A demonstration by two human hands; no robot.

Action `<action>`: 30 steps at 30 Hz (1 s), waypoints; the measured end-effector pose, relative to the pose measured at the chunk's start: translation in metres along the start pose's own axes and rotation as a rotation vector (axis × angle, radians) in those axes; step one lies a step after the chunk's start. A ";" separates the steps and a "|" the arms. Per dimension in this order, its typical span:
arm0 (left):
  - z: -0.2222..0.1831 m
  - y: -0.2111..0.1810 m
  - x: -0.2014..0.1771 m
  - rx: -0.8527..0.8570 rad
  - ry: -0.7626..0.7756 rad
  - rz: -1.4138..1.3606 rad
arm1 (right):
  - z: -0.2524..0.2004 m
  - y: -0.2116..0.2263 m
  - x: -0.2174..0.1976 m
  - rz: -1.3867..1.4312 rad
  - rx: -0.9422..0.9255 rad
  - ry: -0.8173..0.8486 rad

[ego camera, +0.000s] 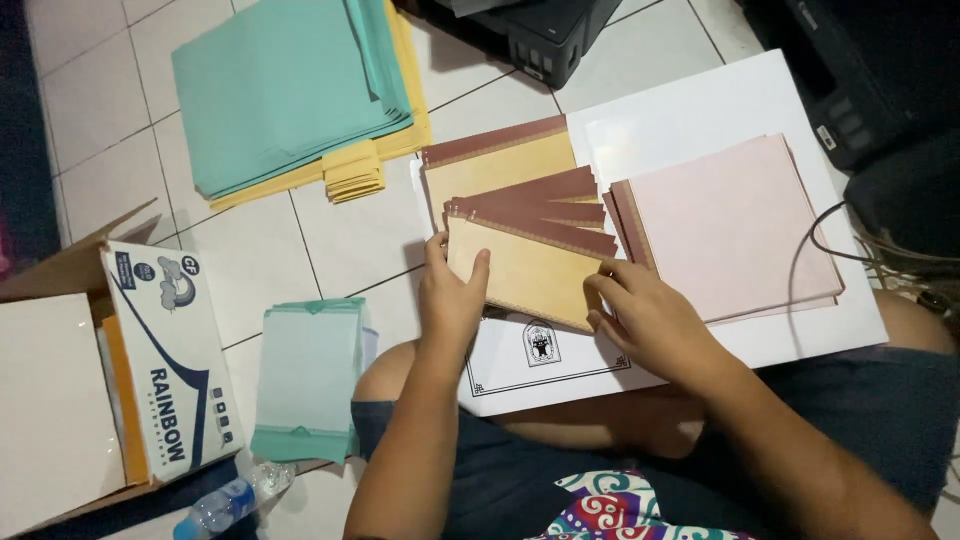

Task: The person sits on the floor and repeatedly folds small rectangular paper sheets in half by hand. They handle the sheets one at a time, aligning edges and pressing the crease before stacking them. The person occasionally lifts and adjusts the stack of folded papers.

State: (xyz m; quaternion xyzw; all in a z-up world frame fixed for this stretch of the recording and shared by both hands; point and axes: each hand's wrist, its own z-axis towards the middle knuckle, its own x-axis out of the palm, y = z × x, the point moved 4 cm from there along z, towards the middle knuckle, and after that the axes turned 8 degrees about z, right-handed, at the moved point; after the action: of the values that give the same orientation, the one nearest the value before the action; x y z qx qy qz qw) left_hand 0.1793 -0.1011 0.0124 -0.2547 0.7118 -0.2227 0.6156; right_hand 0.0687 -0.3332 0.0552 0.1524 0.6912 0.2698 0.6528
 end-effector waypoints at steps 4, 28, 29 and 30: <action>-0.008 -0.017 -0.017 -0.004 0.045 -0.118 | 0.002 0.000 0.004 0.006 0.116 0.040; 0.042 -0.023 0.023 0.430 -0.193 -0.569 | 0.119 -0.051 -0.027 0.838 -0.113 -0.258; 0.044 -0.022 0.027 0.484 -0.239 -0.547 | 0.118 -0.046 -0.029 0.819 -0.110 -0.280; 0.046 -0.021 0.031 0.538 -0.285 -0.525 | 0.117 -0.042 -0.032 0.799 -0.107 -0.302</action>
State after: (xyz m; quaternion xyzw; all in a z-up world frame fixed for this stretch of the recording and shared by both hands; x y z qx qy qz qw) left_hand 0.2234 -0.1376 -0.0045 -0.2861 0.4464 -0.5134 0.6748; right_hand 0.1930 -0.3644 0.0571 0.4119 0.4595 0.5117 0.5979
